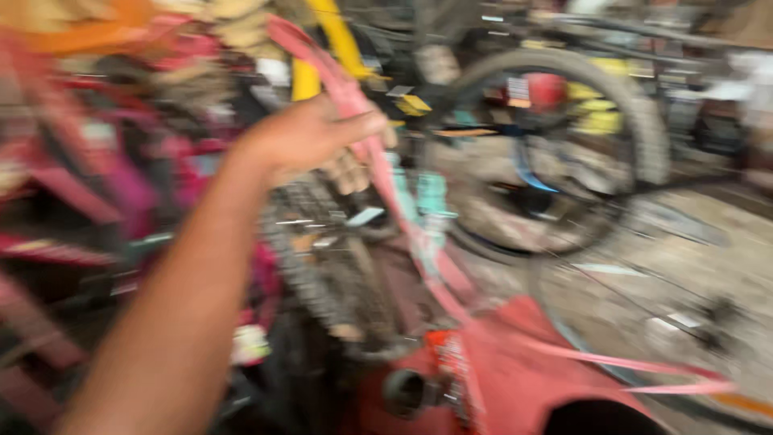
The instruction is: The person prepares a bicycle wheel rim by applying a strip around the interior, then removes the axle from the hub and begins seating a tire onto the rim by hand.
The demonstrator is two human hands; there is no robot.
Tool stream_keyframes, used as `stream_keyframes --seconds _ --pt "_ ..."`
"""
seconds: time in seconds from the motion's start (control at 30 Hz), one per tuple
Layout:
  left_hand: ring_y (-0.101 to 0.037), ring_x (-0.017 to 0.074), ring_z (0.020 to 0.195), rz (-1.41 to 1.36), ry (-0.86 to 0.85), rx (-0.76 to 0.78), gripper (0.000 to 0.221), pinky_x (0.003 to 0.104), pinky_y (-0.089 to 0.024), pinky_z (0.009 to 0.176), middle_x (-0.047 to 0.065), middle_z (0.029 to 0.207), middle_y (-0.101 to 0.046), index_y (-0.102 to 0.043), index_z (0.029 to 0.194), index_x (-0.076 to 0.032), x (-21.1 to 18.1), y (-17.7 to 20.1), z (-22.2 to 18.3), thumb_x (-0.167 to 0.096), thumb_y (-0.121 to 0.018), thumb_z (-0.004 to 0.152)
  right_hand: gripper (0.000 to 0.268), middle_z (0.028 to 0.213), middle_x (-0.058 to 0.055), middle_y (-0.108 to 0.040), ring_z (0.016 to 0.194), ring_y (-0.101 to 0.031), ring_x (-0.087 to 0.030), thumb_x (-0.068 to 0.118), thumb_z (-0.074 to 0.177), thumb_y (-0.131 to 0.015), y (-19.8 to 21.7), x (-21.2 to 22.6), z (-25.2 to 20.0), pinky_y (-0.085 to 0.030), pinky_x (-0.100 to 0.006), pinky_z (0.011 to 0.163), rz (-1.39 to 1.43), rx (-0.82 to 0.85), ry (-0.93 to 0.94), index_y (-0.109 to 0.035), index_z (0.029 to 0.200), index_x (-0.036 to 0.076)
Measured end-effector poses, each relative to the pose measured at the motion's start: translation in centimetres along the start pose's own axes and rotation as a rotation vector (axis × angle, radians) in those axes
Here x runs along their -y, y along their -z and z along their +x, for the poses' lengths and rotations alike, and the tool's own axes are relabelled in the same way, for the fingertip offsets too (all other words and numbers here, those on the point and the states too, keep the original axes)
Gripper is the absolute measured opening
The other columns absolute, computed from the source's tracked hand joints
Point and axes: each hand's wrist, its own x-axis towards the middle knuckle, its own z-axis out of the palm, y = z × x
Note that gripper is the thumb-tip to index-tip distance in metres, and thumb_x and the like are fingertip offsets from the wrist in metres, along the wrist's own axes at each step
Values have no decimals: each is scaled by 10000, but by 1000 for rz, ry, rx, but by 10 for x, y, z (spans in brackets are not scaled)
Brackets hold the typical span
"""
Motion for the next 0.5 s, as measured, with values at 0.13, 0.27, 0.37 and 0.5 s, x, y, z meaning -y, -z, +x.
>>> stream_keyframes --seconds 0.13,0.27,0.37,0.5 --pt "-768 263 790 -132 -146 15 314 406 -650 669 137 966 -738 -656 1114 -26 -35 -51 26 -304 -553 1009 583 1434 -149 -650 1258 -641 -407 610 1038 -347 11 -46 -30 -505 -567 1030 -57 59 -68 -554 1479 290" --pt "-780 286 852 -201 -246 10 304 400 -652 730 153 979 -727 -635 1074 3 -62 -67 63 -273 -508 1071 582 1471 -144 -560 1310 -541 -420 670 1024 -337 35 -31 -62 -370 -686 1051 -71 70 -186 -509 1487 362" --pt "-748 257 827 -100 -304 -161 244 395 -639 698 96 1000 -745 -648 1094 -60 -64 -35 74 -253 -500 1077 552 1448 -127 -577 1341 -522 -390 671 1025 -331 45 -26 -72 -344 -690 1074 -24 85 -200 -511 1464 389" --pt "-753 270 871 -61 -342 -454 184 384 -617 752 124 969 -706 -632 1092 -8 -30 79 37 -170 -547 1109 557 1437 -130 -593 1328 -541 -389 664 1029 -330 28 -39 -61 -367 -668 1069 26 32 -61 -520 1467 377"
